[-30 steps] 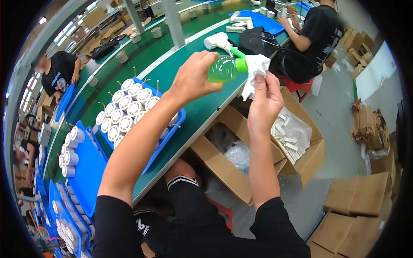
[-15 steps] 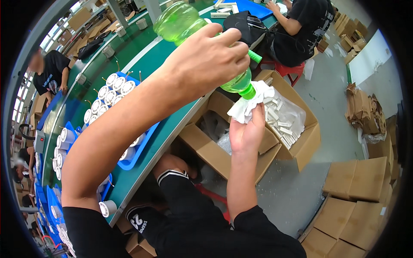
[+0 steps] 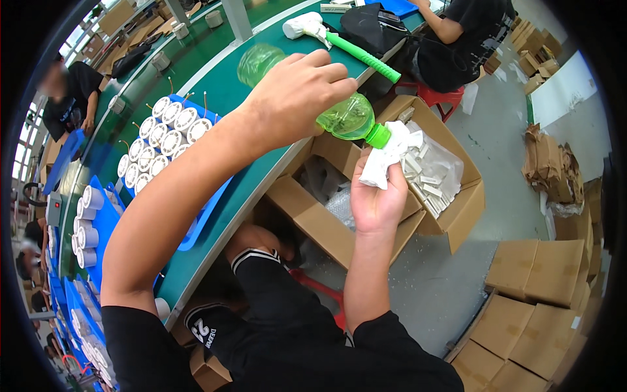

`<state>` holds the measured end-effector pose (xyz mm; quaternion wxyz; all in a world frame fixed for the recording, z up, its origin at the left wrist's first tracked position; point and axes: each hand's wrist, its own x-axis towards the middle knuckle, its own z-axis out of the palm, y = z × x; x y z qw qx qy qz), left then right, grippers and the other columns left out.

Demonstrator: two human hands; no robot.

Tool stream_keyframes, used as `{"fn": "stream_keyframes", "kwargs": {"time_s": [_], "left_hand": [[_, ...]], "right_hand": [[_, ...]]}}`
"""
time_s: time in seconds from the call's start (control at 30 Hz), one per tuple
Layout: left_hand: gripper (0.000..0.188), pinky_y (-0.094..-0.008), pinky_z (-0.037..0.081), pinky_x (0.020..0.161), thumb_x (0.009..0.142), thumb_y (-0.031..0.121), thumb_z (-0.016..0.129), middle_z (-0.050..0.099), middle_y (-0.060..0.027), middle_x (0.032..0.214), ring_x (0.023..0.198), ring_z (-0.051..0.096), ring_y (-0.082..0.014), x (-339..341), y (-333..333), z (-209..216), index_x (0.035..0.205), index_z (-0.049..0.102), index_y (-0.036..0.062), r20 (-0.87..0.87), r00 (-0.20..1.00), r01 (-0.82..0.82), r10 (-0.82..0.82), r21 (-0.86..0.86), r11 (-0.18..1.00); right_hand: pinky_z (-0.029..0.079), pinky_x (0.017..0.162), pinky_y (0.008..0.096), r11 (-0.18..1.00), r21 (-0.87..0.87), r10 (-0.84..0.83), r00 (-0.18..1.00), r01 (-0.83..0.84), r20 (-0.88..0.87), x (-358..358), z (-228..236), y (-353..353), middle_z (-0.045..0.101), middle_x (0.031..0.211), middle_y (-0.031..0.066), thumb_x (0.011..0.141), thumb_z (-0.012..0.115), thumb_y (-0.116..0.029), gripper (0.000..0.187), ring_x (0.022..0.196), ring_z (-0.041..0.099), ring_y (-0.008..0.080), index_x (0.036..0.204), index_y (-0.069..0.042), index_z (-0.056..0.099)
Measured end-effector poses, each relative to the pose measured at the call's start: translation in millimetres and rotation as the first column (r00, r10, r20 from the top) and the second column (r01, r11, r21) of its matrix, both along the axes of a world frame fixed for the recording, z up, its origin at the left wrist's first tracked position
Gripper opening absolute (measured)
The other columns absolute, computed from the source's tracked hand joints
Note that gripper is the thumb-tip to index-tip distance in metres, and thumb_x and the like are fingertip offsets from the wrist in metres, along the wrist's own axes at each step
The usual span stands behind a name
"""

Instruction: Cleaning electronic components with a cloth at an assembly line.

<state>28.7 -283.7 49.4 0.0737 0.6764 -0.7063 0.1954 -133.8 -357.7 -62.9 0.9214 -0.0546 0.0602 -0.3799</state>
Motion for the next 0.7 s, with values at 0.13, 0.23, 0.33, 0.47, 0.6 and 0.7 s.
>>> {"fn": "stream_keyframes", "kwargs": {"time_s": [0.13,0.23,0.33,0.47,0.6,0.7], "left_hand": [[0.059,-0.0368,0.047,0.088,0.057,0.011,0.08,0.061,-0.0084,0.106,0.103,0.056,-0.0268,7.8,5.7,-16.7,0.113,0.059,0.007,-0.198,0.98,-0.019,0.023,0.024,1.0],[0.062,-0.0379,0.048,0.09,0.056,0.012,0.079,0.061,-0.0112,0.106,0.103,0.057,-0.0297,12.7,7.4,-30.4,0.114,0.059,0.0062,-0.357,0.934,0.013,-0.005,0.019,1.0],[0.062,-0.0367,0.048,0.089,0.058,0.015,0.081,0.061,-0.0135,0.108,0.103,0.058,-0.0306,19.1,9.7,-45.7,0.115,0.059,0.0053,-0.484,0.875,0.009,0.001,0.019,1.0],[0.062,-0.0358,0.049,0.088,0.062,0.033,0.082,0.065,-0.015,0.106,0.1,0.063,-0.0274,53.8,21.2,-45.5,0.113,0.061,0.0034,-0.67,0.734,-0.235,0.114,-0.092,0.968],[0.092,-0.037,0.048,0.091,0.056,0.062,0.079,0.065,-0.0209,0.109,0.102,0.063,-0.0293,101.2,20.7,-49.6,0.117,0.06,-0.0045,-0.83,0.449,-0.56,0.33,0.027,0.828],[0.098,-0.0382,0.042,0.1,0.047,0.062,0.084,0.057,-0.0204,0.118,0.114,0.054,-0.0321,119.5,-9.0,-87.9,0.117,0.06,-0.0018,-0.831,0.507,-0.658,0.23,-0.201,0.726]], "right_hand": [[0.05,0.075,0.0281,0.996,0.015,0.081,0.988,-0.084,0.131,-0.3,6.3,2.4,0.061,0.106,0.0069,0.098,0.043,-0.012,0.026,0.088,0.058,0.0158,0.121,-0.002,0.052],[0.049,0.073,0.0281,0.99,0.05,0.117,0.969,-0.13,0.216,1.7,8.6,3.9,0.059,0.104,0.0089,0.098,0.044,-0.012,0.026,0.085,0.055,0.0168,0.12,-0.001,0.051],[0.047,0.071,0.0275,0.969,0.106,0.173,0.92,-0.223,0.353,4.7,5.4,4.8,0.054,0.104,0.011,0.097,0.045,-0.01,0.027,0.085,0.052,0.0173,0.121,0.0,0.049],[0.046,0.071,0.0257,0.921,0.133,0.266,0.842,-0.365,0.469,18.0,-5.2,13.2,0.047,0.107,0.0117,0.092,0.049,-0.006,0.031,0.087,0.048,0.0177,0.122,0.002,0.045],[0.045,0.078,0.0308,0.895,0.034,0.371,0.786,-0.444,0.494,13.2,-0.3,9.1,0.044,0.106,0.0109,0.078,0.06,0.0,0.044,0.093,0.046,0.0192,0.118,0.002,0.042],[0.043,0.078,0.0304,0.897,-0.087,0.432,0.817,-0.433,0.383,-1.4,-19.1,-5.9,0.041,0.11,0.011,0.082,0.055,0.0,0.045,0.094,0.045,0.0181,0.122,0.003,0.035]]}}
